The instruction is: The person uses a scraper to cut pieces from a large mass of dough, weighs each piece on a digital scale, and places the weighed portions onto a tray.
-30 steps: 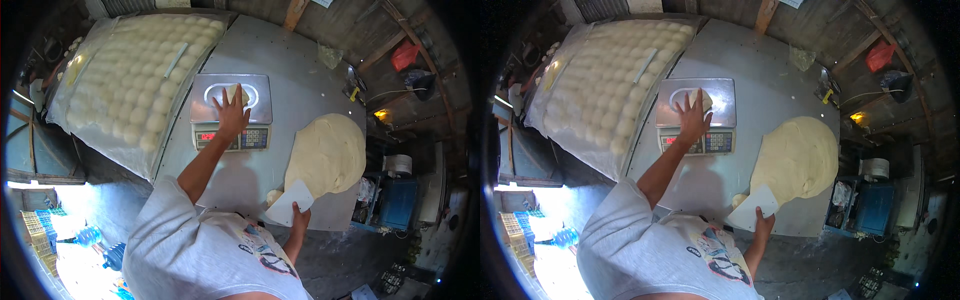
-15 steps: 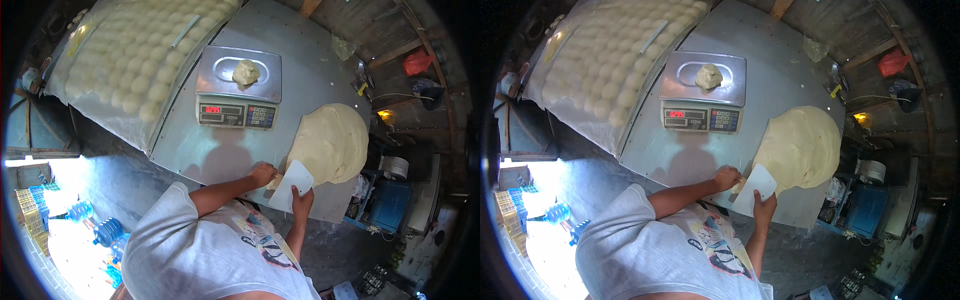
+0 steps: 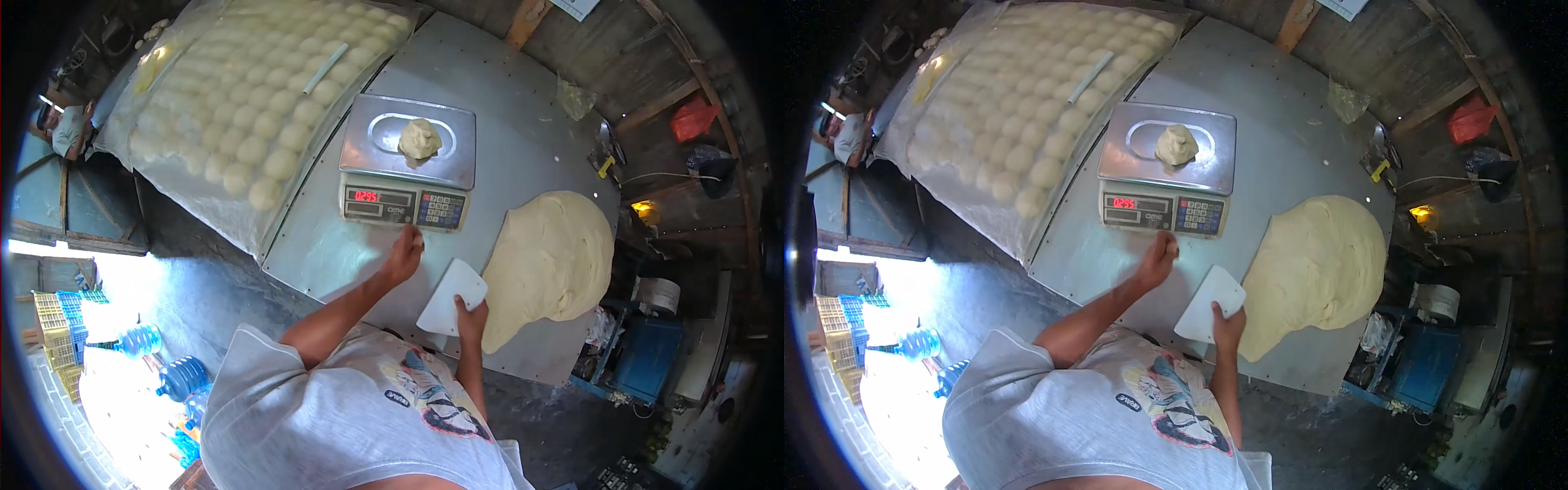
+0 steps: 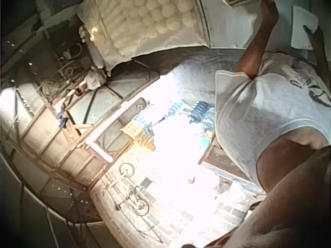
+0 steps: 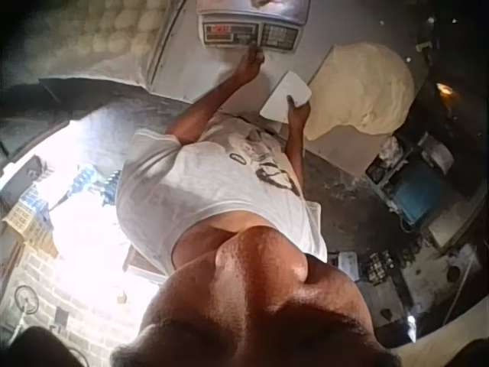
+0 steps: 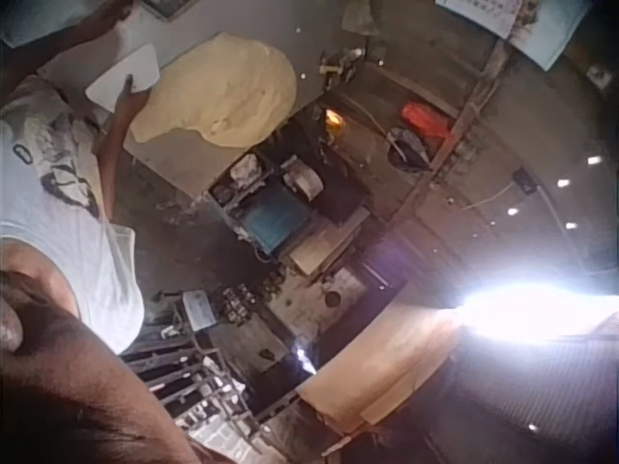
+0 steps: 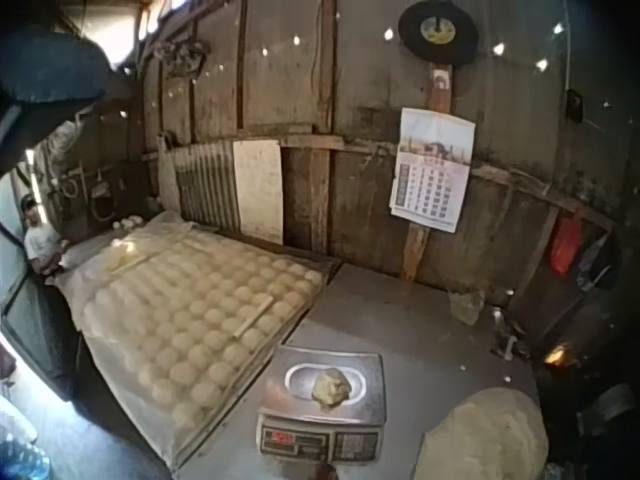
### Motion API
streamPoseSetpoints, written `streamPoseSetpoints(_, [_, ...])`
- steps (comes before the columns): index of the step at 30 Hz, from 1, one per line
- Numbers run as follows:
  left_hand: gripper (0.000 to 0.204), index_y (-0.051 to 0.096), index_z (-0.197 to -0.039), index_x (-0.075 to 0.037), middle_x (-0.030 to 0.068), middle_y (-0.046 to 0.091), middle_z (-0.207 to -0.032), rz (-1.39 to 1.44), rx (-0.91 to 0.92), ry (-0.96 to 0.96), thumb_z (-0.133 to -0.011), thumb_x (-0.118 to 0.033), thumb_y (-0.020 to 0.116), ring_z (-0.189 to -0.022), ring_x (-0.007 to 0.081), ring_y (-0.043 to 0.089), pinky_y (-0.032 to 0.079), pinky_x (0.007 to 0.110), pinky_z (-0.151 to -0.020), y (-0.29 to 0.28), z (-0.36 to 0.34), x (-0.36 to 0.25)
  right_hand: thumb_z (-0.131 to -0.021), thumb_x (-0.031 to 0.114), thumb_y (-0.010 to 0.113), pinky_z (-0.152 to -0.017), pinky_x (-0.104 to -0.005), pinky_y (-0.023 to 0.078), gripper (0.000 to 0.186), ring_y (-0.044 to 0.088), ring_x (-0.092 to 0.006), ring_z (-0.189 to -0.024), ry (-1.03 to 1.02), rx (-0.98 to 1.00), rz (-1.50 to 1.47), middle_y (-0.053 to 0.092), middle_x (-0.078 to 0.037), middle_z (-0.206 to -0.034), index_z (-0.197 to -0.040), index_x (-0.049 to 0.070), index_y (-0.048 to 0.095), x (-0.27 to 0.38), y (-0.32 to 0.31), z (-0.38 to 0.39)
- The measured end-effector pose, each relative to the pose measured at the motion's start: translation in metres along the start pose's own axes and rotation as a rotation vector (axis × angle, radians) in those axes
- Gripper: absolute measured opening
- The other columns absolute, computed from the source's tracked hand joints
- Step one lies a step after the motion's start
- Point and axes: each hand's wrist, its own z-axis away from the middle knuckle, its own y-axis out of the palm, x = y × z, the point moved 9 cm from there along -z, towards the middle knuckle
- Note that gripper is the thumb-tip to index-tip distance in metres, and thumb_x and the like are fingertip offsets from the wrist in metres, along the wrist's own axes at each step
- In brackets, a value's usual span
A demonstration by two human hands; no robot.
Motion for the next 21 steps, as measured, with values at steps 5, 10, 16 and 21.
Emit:
streamPoseSetpoints(5, [0.046, 0.043, -0.120, -0.005, 0.0205, 0.049, -0.116, -0.786, -0.430, 0.905, -0.082, -0.017, 0.067, -0.109, 0.0346, 0.050, 0.044, 0.046, -0.090, -0.018, -0.023, -0.186, -0.083, 0.007, 0.071, -0.090, -0.0339, 0.046, 0.041, 0.062, -0.0211, -0.101, 0.126, -0.107, -0.127, 0.067, -0.011, -0.110, -0.119, -0.005, 0.058, -0.002, -0.043, 0.017])
streamPoseSetpoints(10, [0.060, 0.053, -0.123, -0.007, 0.0198, 0.054, -0.123, -1.175, -0.411, 0.941, -0.073, -0.032, 0.074, -0.114, 0.0402, 0.052, 0.047, 0.047, -0.092, -0.039, -0.132, -0.213, -0.083, 0.003, 0.069, -0.092, -0.0341, 0.045, 0.042, 0.061, -0.0208, -0.103, 0.179, -0.199, -0.153, 0.065, -0.011, -0.114, -0.122, -0.005, 0.056, 0.004, -0.059, 0.025])
streamPoseSetpoints(16, [0.040, 0.058, -0.116, -0.007, 0.0103, 0.065, -0.107, 0.311, -0.263, 0.289, -0.092, -0.038, 0.061, -0.095, 0.0292, 0.064, 0.052, 0.046, -0.085, -0.193, -0.227, -0.185, -0.083, -0.001, 0.069, -0.093, -0.0341, 0.045, 0.044, 0.060, -0.0240, -0.103, 0.143, -0.165, -0.211, 0.063, -0.015, -0.116, -0.123, -0.009, 0.053, 0.024, -0.026, 0.023])
streamPoseSetpoints(21, [0.048, 0.045, -0.132, -0.009, 0.0095, 0.054, -0.129, 0.848, 0.206, 0.785, -0.099, -0.044, 0.046, -0.117, 0.0246, 0.053, 0.043, 0.044, -0.100, -0.131, -0.009, -0.366, -0.083, -0.001, 0.068, -0.092, -0.0357, 0.045, 0.044, 0.061, -0.0256, -0.102, 0.135, -0.188, -0.197, 0.063, -0.017, -0.116, -0.124, -0.010, 0.052, 0.005, -0.037, 0.020])
